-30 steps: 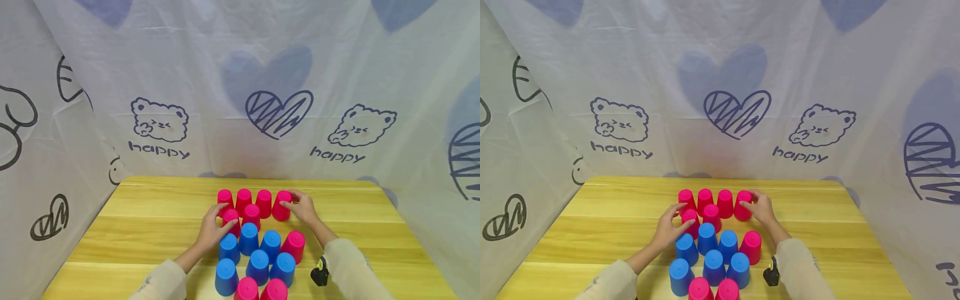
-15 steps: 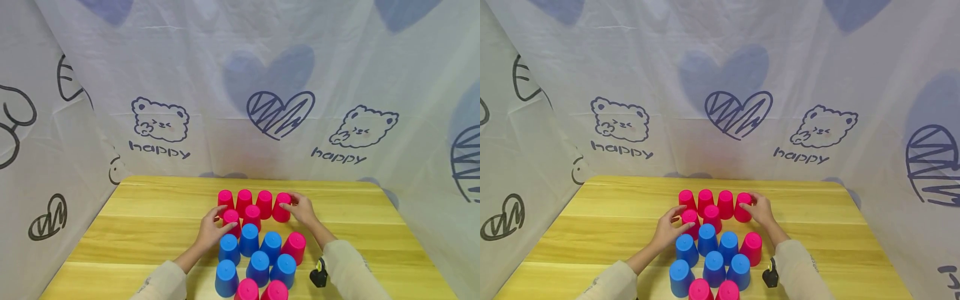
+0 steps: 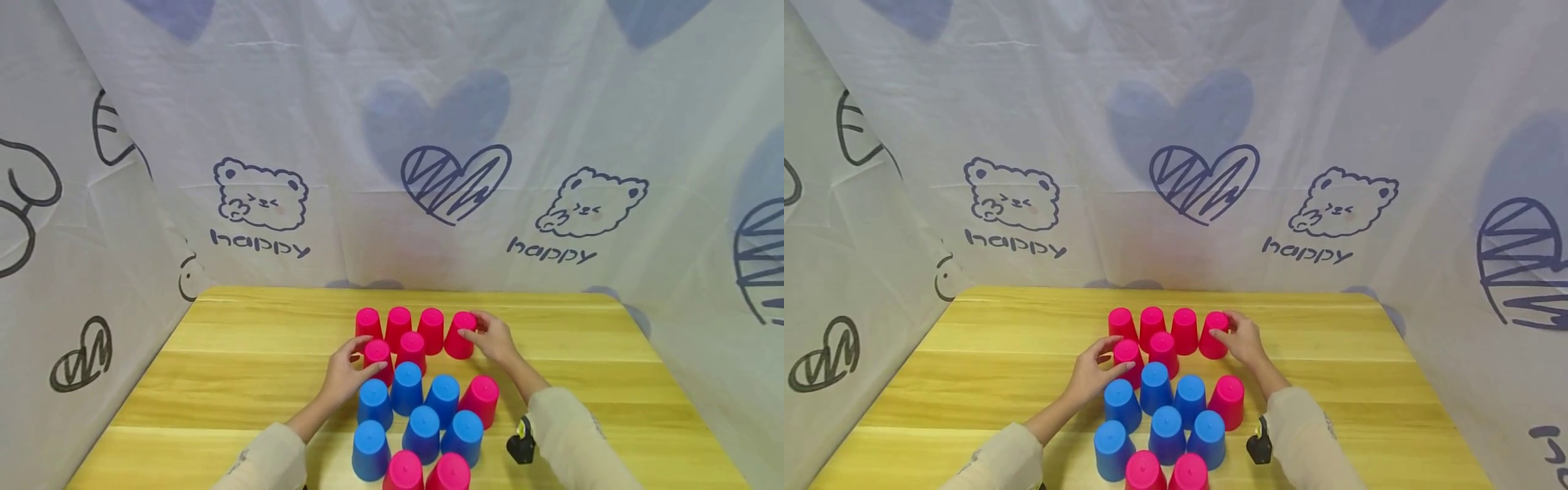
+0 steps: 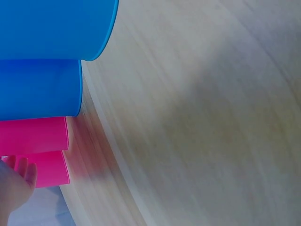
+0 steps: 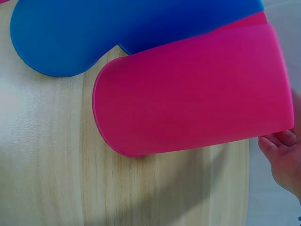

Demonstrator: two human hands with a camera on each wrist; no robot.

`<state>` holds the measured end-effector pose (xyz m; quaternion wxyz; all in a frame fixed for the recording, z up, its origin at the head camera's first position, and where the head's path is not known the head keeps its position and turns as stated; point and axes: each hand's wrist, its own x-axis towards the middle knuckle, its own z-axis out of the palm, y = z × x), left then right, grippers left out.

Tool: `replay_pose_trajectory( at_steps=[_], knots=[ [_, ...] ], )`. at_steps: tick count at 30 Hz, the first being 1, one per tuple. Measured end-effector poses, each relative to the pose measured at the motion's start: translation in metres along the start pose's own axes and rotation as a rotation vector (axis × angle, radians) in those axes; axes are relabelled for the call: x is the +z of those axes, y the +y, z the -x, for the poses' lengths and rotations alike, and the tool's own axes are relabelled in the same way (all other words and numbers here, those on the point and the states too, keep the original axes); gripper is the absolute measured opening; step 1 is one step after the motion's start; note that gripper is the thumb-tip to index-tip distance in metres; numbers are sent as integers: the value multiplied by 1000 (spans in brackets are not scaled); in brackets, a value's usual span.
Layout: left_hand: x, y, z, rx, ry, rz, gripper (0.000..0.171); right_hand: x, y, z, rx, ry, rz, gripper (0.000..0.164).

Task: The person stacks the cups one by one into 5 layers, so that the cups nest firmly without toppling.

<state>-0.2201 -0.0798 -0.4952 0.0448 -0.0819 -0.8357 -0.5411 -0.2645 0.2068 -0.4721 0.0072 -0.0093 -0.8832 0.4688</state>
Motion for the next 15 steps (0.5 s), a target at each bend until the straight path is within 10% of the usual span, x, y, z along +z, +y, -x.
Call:
replay_pose_trajectory(
  at_steps=[15],
  knots=[
    [-1, -2, -2, 2, -21, 9, 48, -15, -5, 11, -122, 143, -51, 50]
  ],
)
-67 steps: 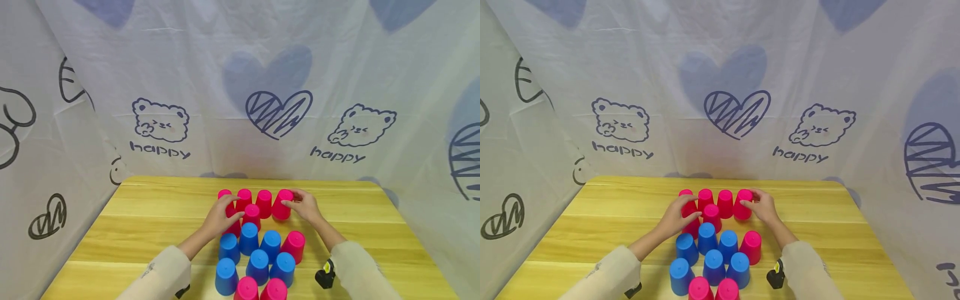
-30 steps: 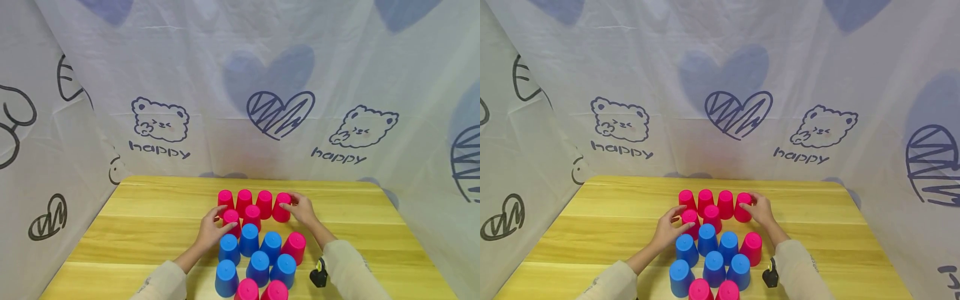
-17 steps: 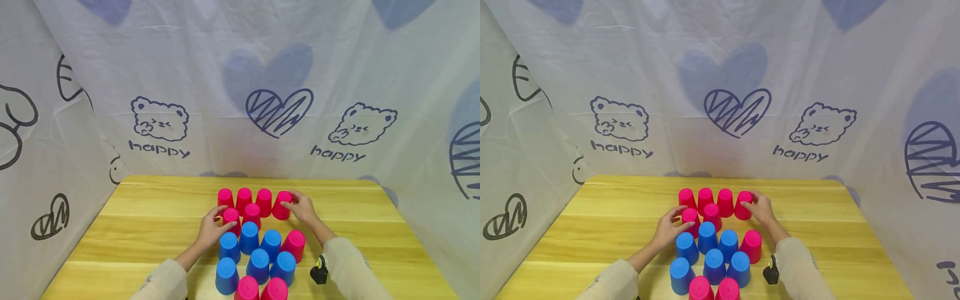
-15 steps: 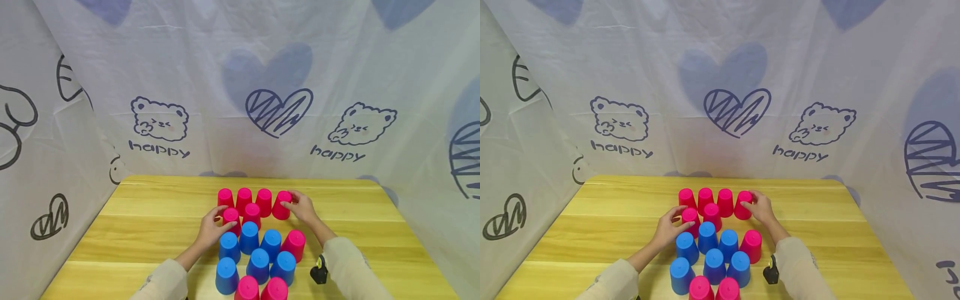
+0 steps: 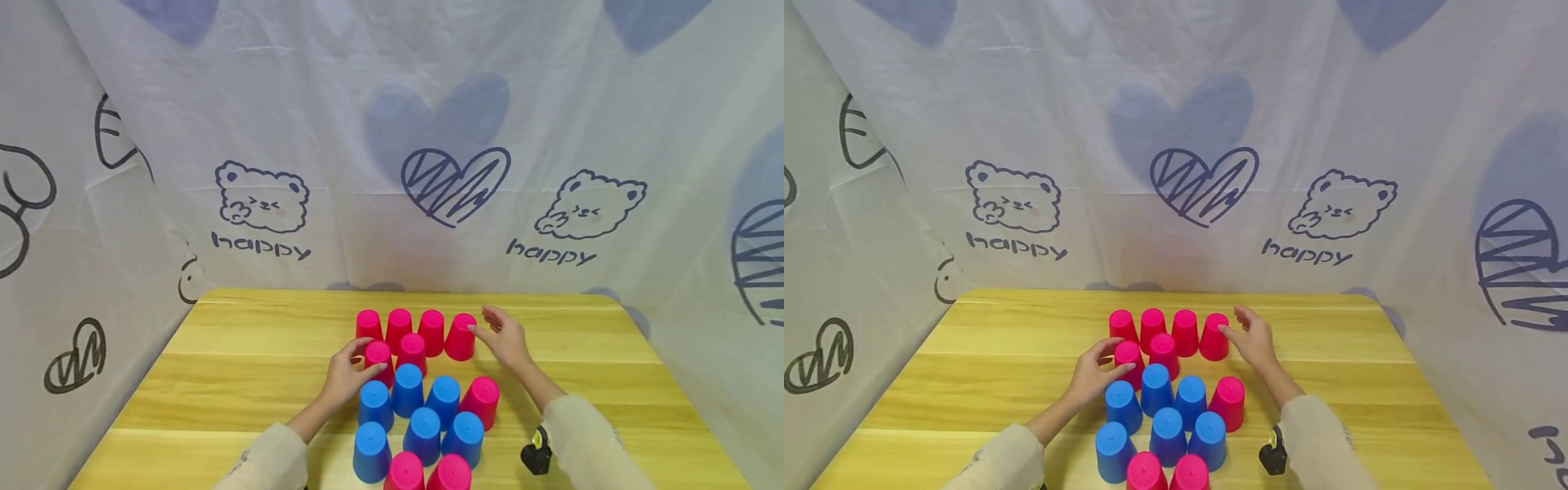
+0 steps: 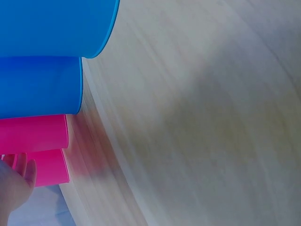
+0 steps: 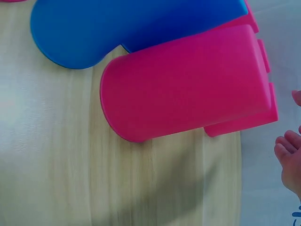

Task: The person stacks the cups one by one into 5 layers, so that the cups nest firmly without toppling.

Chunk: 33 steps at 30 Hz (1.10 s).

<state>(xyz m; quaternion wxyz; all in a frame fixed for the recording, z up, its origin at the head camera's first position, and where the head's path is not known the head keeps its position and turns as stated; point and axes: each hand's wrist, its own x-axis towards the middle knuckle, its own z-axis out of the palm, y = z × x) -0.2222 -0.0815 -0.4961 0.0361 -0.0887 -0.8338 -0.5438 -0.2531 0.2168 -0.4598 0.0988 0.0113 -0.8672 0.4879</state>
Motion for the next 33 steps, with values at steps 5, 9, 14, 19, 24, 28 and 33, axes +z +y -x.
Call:
replay_pose_trajectory(
  at_steps=[5, 9, 14, 19, 24, 28, 33],
  knots=[
    [0, -1, 1, -9, -2, -2, 48, -6, -3, 10, -29, 34, -27, 45],
    [-1, 0, 0, -19, 4, 1, 48, -10, -7, 19, -56, 31, -54, 43],
    [-1, -2, -1, -39, 5, 2, 47, -16, -11, 34, -78, -13, -91, 42],
    [0, -3, -1, -36, -7, 11, 47, -22, -10, 51, -96, -49, -94, 40],
    [0, -4, 1, -12, -12, 4, 50, -27, -4, 66, -124, -72, -127, 38],
    [0, -5, 1, -9, -6, 6, 50, -28, 2, 75, -141, -86, -174, 37],
    [0, -5, -1, -46, -9, 32, 49, -25, 8, 83, -142, -113, -208, 38]
  ],
)
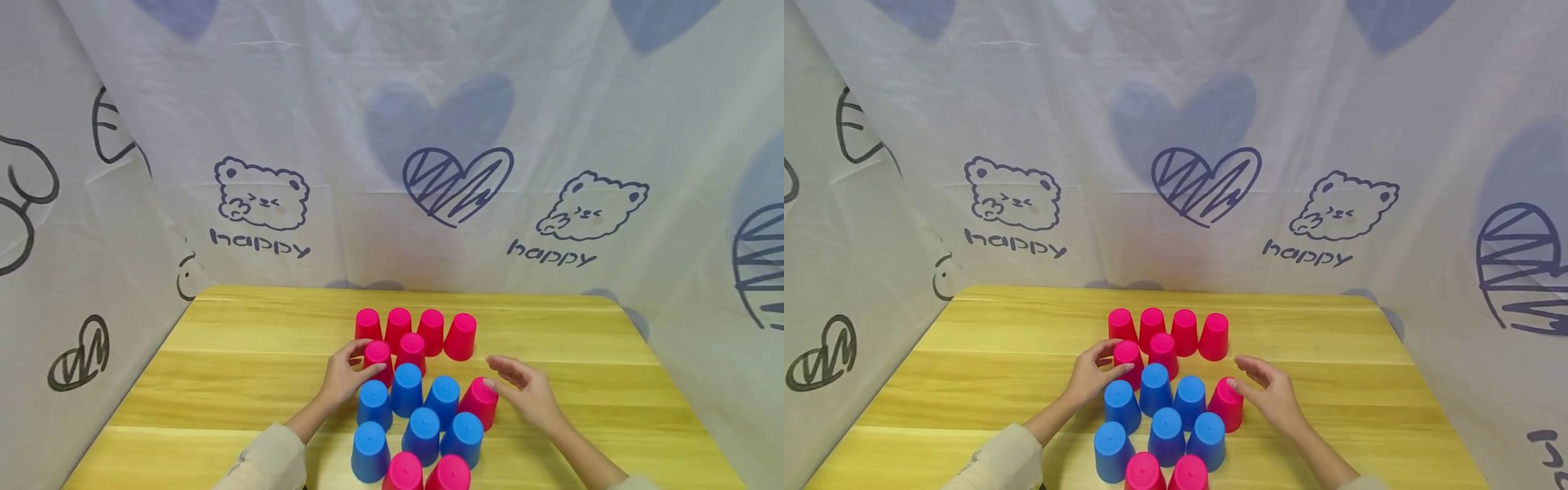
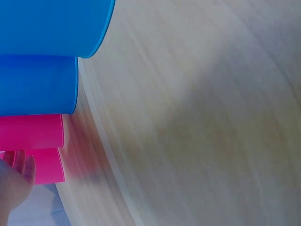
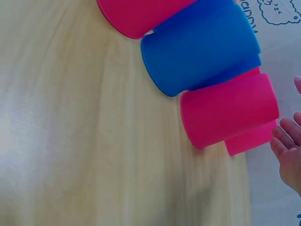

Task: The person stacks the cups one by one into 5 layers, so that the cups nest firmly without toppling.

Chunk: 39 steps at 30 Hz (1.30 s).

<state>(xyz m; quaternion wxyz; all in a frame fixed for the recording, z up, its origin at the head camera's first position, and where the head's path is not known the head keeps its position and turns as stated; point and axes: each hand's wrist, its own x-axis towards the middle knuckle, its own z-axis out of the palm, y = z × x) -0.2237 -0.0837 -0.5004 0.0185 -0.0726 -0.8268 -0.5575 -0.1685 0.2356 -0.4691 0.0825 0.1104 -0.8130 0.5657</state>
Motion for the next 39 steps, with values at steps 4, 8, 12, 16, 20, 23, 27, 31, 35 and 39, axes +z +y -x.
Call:
replay_pose_trajectory(
  at_steps=[4, 8, 12, 16, 20, 23, 27, 31, 35, 39],
  knots=[
    [0, 1, 0, -7, 0, -8, 48, 4, 3, 5, -8, -10, -44, 38],
    [-1, 2, 1, -10, 1, -12, 48, 7, 7, 8, -9, -17, -65, 38],
    [-1, 2, 1, -15, -4, -12, 48, 9, 9, 12, 31, -29, -52, 40],
    [-1, 2, 1, -31, -8, -14, 49, 10, 13, 15, 69, -46, -47, 44],
    [-1, 2, 1, -32, -7, -13, 48, 12, 16, 17, 102, -56, -52, 47],
    [-2, 3, 1, -24, -8, -11, 48, 13, 16, 19, 122, -58, -59, 48],
    [-3, 5, 0, -18, -13, -13, 48, 13, 14, 20, 127, -60, -59, 48],
    [-4, 4, 0, -20, -17, -17, 48, 14, 15, 21, 129, -63, -67, 50],
    [-3, 3, 0, -6, -14, -30, 47, 14, 17, 22, 123, -69, -75, 51],
    [-2, 3, 1, -4, -17, -36, 47, 13, 18, 23, 129, -62, -64, 48]
  ],
)
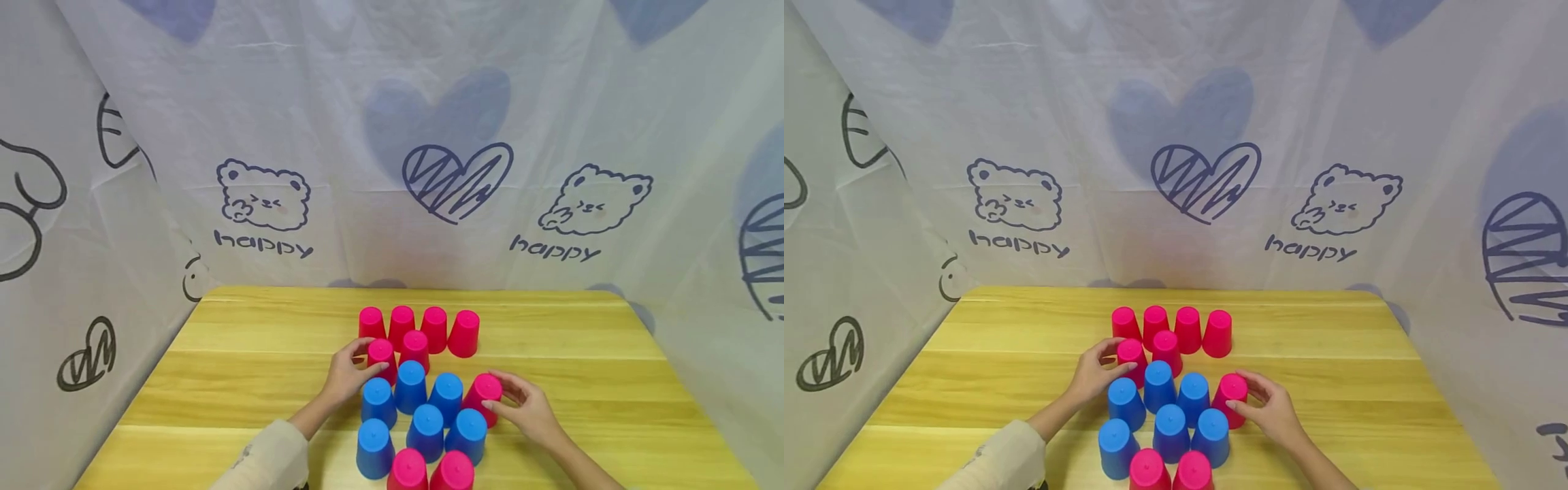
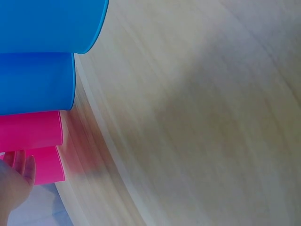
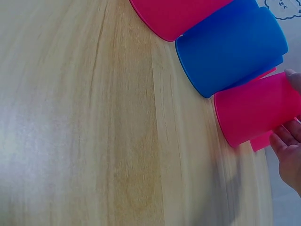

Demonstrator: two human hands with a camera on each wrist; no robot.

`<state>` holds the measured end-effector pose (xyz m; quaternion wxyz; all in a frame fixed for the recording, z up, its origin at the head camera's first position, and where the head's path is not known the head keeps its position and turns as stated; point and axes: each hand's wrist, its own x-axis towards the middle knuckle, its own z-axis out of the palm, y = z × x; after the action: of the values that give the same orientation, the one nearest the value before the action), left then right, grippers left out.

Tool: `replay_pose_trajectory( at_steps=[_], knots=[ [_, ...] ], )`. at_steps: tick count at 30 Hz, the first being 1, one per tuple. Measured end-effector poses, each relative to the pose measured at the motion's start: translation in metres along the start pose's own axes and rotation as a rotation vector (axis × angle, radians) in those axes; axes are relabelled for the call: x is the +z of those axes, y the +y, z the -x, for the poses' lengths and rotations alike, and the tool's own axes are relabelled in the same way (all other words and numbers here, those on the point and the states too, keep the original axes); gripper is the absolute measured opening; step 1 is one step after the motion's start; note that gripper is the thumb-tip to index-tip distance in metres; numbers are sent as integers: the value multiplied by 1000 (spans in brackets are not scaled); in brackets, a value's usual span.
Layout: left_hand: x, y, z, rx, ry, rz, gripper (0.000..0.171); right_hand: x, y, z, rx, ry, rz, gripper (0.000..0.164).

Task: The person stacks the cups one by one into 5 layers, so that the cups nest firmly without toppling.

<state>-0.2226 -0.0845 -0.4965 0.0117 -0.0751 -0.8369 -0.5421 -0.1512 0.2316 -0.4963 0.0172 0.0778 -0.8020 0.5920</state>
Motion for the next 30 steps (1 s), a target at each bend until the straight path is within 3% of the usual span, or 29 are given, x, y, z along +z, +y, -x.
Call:
replay_pose_trajectory(
  at_steps=[14, 21, 30],
  knots=[
    [0, 0, 1, 16, -11, -3, 46, 1, -4, -6, 66, 64, 46, 45],
    [-1, 0, 2, 27, -6, -11, 46, 1, -5, -12, 40, 111, 60, 45],
    [0, -1, -1, 38, -11, -21, 45, -5, -5, -29, 74, 160, 94, 48]
  ],
)
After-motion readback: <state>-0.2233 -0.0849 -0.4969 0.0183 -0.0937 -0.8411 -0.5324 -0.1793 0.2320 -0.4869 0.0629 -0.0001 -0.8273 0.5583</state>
